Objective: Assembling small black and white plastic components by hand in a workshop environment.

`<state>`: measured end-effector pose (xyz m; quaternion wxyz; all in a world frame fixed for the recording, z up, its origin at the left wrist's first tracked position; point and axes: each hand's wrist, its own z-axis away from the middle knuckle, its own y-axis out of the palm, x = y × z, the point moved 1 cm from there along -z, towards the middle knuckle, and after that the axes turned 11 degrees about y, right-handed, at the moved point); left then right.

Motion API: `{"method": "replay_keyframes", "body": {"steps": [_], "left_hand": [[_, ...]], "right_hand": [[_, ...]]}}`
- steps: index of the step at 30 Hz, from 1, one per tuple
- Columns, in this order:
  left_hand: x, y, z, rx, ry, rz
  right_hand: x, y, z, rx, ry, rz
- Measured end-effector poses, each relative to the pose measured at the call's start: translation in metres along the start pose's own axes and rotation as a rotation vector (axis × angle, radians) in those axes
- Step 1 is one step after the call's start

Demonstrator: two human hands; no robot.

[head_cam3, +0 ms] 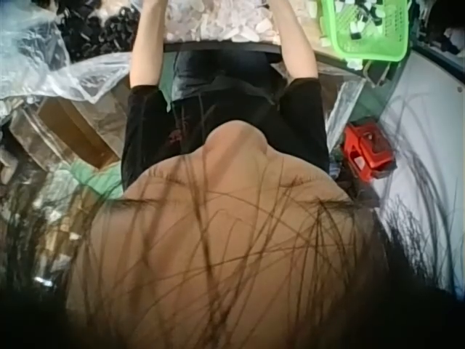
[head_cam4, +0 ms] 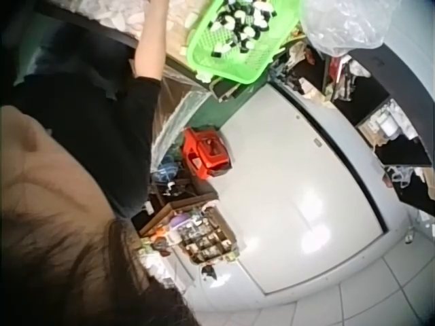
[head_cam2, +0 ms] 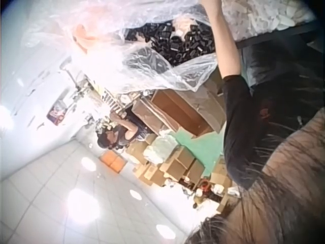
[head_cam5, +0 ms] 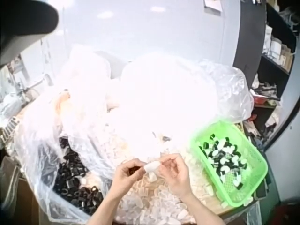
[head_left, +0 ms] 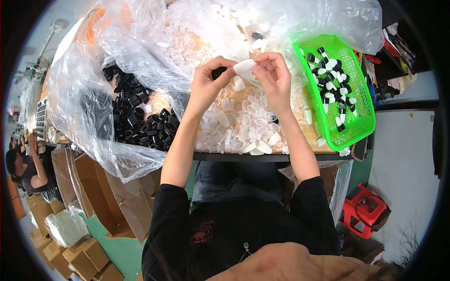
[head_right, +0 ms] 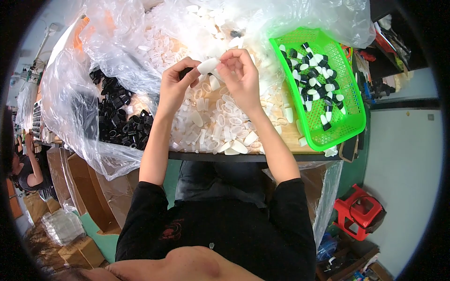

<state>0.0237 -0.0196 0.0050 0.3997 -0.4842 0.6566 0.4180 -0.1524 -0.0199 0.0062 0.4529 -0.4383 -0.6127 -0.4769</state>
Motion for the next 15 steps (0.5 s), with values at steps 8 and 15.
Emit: {"method": "replay_keyframes", "body": {"steps": [8,15], "left_hand": [[-0.001,0.001,0.001,-0.018,0.07,-0.064],[-0.007,0.008,0.002,0.046,0.074,-0.079]], "right_hand": [[0.004,0.012,0.002,-0.023,-0.048,-0.076],[0.007,0.012,0.009,-0.075,-0.18,0.173]]}}
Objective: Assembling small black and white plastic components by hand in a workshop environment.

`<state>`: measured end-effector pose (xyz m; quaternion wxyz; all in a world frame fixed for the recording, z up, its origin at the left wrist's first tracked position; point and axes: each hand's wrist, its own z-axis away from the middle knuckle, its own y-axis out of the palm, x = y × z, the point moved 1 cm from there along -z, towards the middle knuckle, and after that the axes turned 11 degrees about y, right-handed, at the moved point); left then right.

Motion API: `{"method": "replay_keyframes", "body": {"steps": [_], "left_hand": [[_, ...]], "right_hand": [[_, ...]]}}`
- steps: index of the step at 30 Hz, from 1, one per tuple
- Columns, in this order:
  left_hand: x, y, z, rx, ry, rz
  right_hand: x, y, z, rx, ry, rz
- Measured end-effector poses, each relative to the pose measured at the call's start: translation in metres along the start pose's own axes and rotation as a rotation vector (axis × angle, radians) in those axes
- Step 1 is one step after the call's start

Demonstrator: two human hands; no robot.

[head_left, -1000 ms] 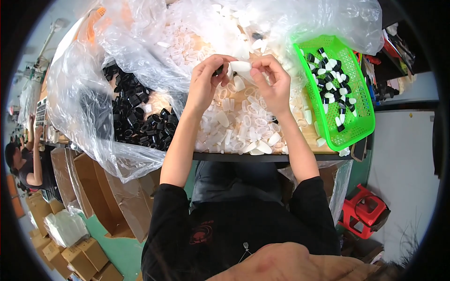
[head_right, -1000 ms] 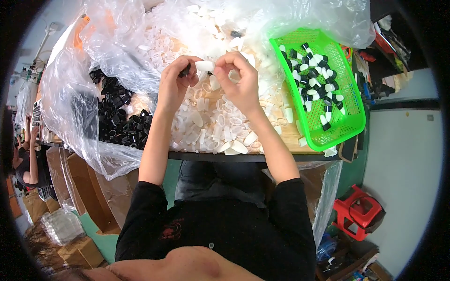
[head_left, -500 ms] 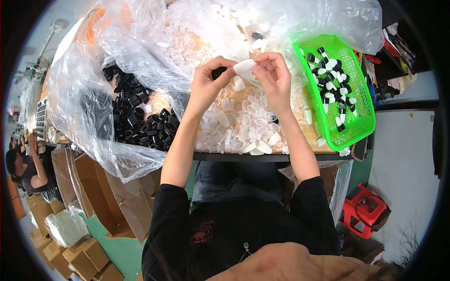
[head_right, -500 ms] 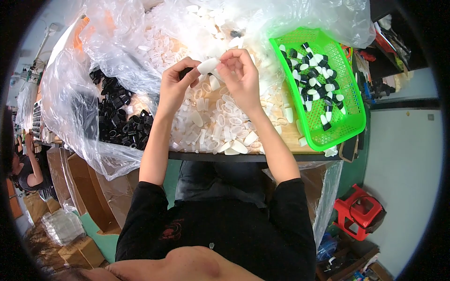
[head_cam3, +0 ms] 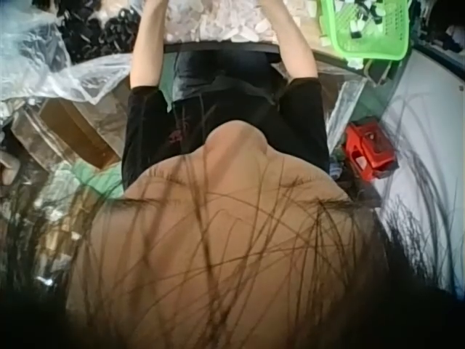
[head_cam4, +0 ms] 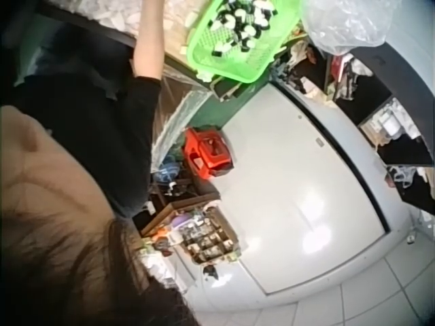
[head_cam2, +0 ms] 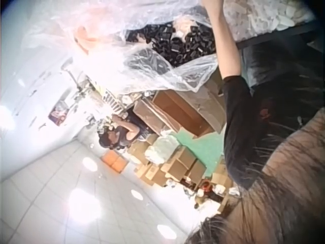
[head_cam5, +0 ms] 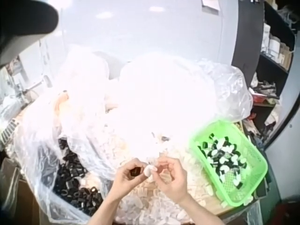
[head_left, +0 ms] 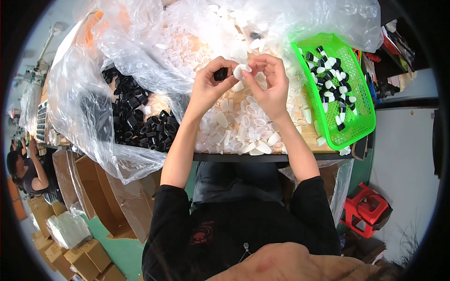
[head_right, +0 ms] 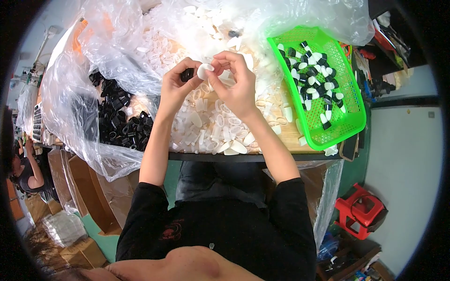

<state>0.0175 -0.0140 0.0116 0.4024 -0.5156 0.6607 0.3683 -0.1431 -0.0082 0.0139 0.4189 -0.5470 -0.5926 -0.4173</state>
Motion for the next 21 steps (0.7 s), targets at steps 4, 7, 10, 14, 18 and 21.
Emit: {"method": "replay_keyframes", "body": {"steps": [4,7,10,14,18,21], "left_hand": [[0.005,-0.003,0.001,-0.027,-0.011,0.033],[0.005,-0.001,0.001,-0.128,0.037,-0.011],[0.007,-0.002,0.002,-0.146,0.014,-0.133],[0.004,0.006,0.002,-0.145,0.072,-0.186],[0.002,0.009,0.004,-0.149,0.167,-0.302],[0.002,0.012,0.006,-0.178,0.19,-0.388]], "right_hand": [[-0.001,0.0,0.0,-0.067,-0.154,0.163],[0.015,-0.002,-0.001,-0.16,-0.4,0.505],[0.01,0.002,-0.006,-0.168,-0.611,0.592],[-0.001,0.004,-0.006,-0.117,-0.6,0.557],[-0.002,0.0,-0.006,-0.138,-0.65,0.683],[0.001,0.003,-0.003,-0.139,-0.661,0.771]]}}
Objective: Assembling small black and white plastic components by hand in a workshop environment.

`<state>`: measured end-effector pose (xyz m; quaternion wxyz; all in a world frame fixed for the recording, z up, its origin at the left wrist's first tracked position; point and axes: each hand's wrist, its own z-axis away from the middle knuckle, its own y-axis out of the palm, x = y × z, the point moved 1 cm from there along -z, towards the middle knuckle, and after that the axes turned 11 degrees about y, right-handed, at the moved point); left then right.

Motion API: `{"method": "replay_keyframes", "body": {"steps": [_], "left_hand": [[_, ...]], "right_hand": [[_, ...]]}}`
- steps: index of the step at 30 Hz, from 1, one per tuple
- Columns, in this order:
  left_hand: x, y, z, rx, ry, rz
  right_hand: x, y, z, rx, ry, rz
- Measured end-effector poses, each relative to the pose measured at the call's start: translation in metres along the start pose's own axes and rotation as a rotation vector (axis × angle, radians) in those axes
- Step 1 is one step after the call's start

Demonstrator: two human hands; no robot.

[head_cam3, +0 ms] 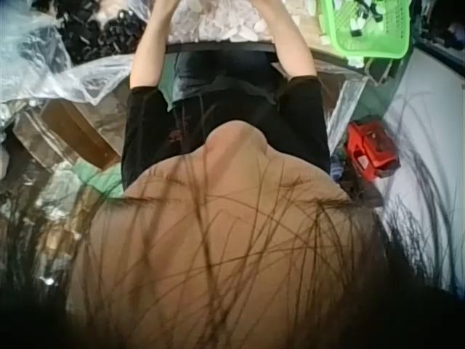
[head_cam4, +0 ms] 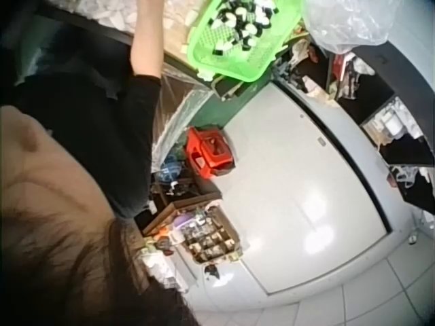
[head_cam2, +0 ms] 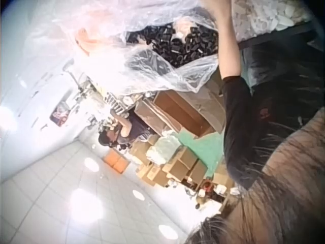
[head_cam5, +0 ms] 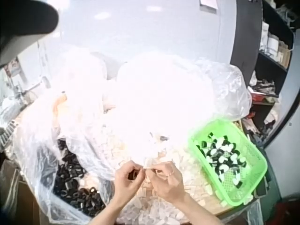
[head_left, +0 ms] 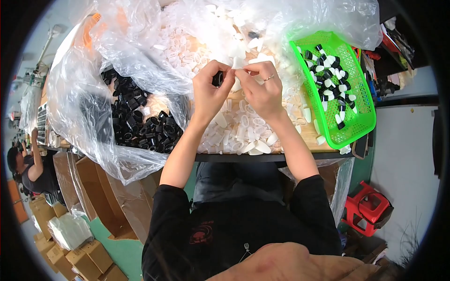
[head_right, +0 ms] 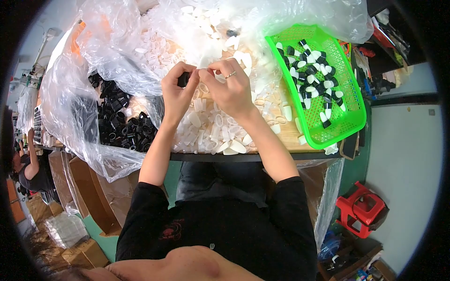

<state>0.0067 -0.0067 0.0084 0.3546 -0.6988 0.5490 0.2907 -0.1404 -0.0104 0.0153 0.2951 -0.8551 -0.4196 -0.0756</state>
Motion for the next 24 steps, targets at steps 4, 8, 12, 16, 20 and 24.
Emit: {"method": "replay_keyframes", "body": {"steps": [4,8,12,16,20,24], "left_hand": [[-0.005,0.004,0.001,-0.051,0.169,-0.207],[0.003,0.004,0.001,-0.075,0.295,-0.317],[0.004,-0.001,0.0,-0.08,0.45,-0.487],[0.002,0.0,-0.002,-0.065,0.562,-0.581],[0.005,-0.005,-0.001,-0.023,0.636,-0.601],[0.003,-0.003,0.002,0.022,0.662,-0.592]], "right_hand": [[0.003,0.002,0.001,0.002,0.025,0.109],[0.006,0.007,0.002,0.09,0.079,0.068],[0.0,0.014,0.01,0.405,0.469,-0.443],[0.001,0.01,0.009,0.626,1.167,-1.67],[0.002,0.011,0.009,0.653,1.174,-1.677],[-0.009,0.012,0.006,0.625,0.734,-0.817]]}}
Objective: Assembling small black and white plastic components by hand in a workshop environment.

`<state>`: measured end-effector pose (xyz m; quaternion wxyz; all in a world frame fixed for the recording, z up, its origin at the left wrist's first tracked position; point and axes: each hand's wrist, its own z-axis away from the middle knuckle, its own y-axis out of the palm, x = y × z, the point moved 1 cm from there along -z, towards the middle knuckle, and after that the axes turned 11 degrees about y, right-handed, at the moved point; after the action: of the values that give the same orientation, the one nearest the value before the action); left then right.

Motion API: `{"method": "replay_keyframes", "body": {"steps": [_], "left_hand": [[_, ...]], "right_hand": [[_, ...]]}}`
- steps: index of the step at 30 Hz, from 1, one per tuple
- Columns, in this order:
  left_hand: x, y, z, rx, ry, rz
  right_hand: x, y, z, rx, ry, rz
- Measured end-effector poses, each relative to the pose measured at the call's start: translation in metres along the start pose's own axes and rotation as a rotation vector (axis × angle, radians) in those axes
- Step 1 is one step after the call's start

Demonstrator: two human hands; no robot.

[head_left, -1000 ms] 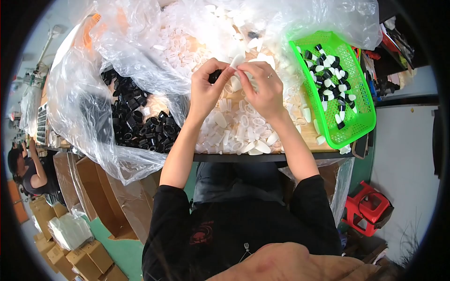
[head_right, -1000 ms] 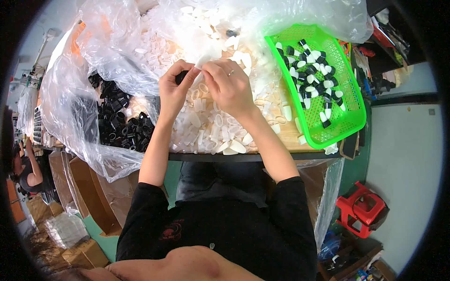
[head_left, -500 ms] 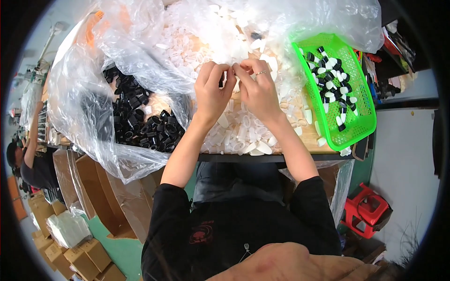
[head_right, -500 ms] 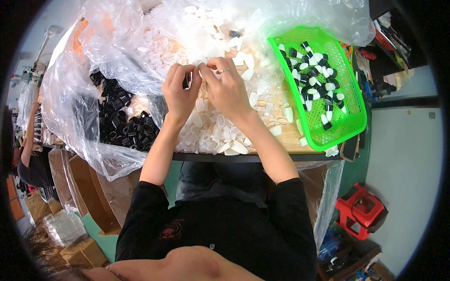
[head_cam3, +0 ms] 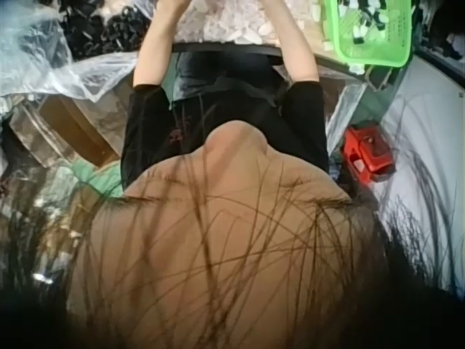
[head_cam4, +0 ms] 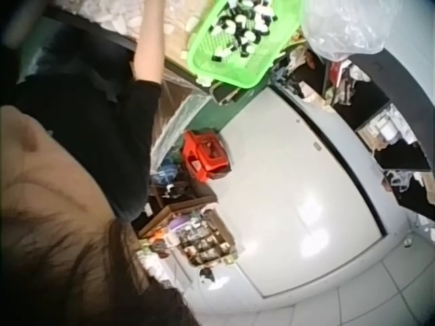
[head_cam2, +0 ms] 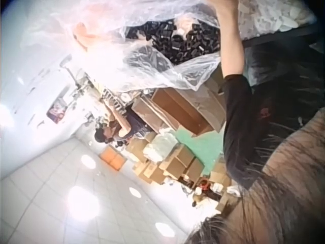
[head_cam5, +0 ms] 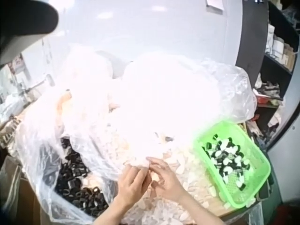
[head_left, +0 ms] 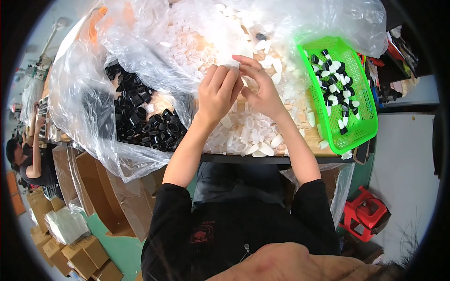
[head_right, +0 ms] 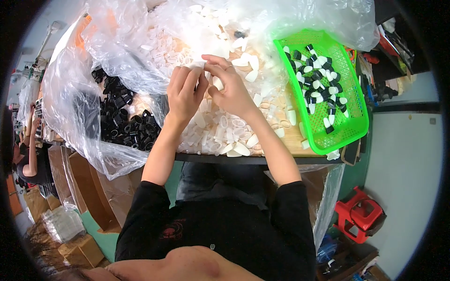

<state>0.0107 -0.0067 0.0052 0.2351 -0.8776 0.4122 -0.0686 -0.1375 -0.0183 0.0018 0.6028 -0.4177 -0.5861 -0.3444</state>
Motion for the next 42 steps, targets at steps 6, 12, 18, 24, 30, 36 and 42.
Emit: {"method": "replay_keyframes", "body": {"steps": [6,12,18,24,30,36,42], "left_hand": [[-0.006,-0.002,-0.008,-0.008,-0.035,0.136],[-0.006,-0.01,-0.013,-0.103,-0.489,0.399],[-0.002,-0.009,-0.012,-0.039,-0.652,0.564],[0.0,-0.009,-0.01,0.017,-0.694,0.597],[-0.002,-0.006,-0.01,0.011,-0.688,0.658],[0.0,-0.004,-0.01,-0.024,-0.728,0.791],[0.002,-0.007,-0.009,0.053,-0.705,0.742]], "right_hand": [[0.004,-0.005,-0.003,0.085,0.085,-0.59],[-0.012,-0.012,-0.002,0.006,0.217,-0.899],[-0.003,-0.006,-0.001,-0.026,0.234,-0.827],[0.0,-0.005,-0.001,-0.02,0.258,-0.831],[-0.008,-0.002,-0.001,0.027,0.289,-0.818],[-0.003,-0.004,0.0,0.042,0.315,-0.903],[-0.005,-0.004,0.0,0.083,0.295,-0.902]]}}
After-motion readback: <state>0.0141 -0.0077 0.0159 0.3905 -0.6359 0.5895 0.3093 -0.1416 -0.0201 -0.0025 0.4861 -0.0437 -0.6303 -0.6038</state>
